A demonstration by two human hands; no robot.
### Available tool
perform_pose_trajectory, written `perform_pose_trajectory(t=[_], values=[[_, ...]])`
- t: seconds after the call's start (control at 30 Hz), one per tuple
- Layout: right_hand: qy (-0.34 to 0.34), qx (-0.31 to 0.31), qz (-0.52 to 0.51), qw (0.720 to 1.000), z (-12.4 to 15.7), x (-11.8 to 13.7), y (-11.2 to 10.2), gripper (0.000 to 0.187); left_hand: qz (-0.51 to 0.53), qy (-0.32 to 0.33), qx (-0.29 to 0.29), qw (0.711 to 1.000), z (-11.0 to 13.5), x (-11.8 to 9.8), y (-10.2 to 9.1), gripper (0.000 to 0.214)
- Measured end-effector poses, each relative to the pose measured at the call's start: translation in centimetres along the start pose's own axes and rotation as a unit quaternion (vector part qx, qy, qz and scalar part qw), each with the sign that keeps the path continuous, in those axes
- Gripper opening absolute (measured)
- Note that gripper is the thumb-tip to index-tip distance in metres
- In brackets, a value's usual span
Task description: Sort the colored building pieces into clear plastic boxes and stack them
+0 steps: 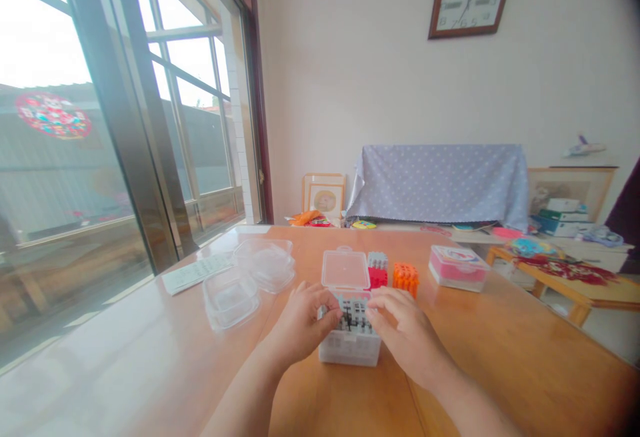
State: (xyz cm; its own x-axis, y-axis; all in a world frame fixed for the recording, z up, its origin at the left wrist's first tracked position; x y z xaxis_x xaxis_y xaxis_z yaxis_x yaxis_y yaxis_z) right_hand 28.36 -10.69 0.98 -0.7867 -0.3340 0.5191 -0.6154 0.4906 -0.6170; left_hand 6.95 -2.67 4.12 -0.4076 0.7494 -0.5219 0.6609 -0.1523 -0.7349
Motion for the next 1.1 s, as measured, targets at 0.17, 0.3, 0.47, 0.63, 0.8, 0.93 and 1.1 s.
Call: perform_pose_trajectory(t=[0.17, 0.3, 0.47, 0.63, 0.8, 0.93, 1.1], values=[[0.002, 0.003, 0.0, 1.0, -0.1, 0.3, -0.1, 0.023, 0.002, 0.029, -0.008, 1.0, -0.1, 0.3, -0.1, 0.032], [0.003, 0.006, 0.002, 1.0, -0.1, 0.3, -0.3, 0.027, -0.003, 0.043, 0.005, 0.999, -0.1, 0.4, -0.1, 0.035], [0.0, 0.006, 0.002, 1.0, -0.2, 0.2, -0.6, 0.036, -0.011, 0.018, -0.005, 1.0, -0.2, 0.7, -0.6, 0.037], [0.006, 0.015, -0.004, 1.0, -0.3, 0.2, -0.7, 0.046, -0.011, -0.084, -0.022, 0.996, -0.1, 3.7, -1.4, 0.027], [0.01, 0.027, -0.006, 1.0, -0.1, 0.0, -0.5, 0.049, -0.068, -0.166, 0.065, 0.982, 1.1, 6.9, -1.4, 0.02], [0.012, 0.039, -0.005, 0.999, 0.0, -0.1, -0.4, 0.05, -0.096, -0.164, 0.132, 0.973, 2.0, 7.3, -1.3, 0.038], [0.025, 0.059, 0.006, 0.998, 0.0, -0.1, -0.2, 0.046, -0.164, -0.173, 0.167, 0.957, 1.9, 6.9, -0.9, 0.047]])
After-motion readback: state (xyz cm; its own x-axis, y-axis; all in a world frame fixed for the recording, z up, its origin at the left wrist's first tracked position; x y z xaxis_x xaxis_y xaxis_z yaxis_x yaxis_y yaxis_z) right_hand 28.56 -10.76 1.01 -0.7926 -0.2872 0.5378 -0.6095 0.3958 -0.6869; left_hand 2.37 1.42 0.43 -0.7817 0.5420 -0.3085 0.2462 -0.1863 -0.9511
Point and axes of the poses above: each hand's wrist, its own z-axis away from the middle knuckle, its own y-axis out of the palm, x = y × z, the point moved 1 cm from there along -z, towards the middle knuckle, and after that the axes turned 2 degrees about -z, right-handed, at the moved point
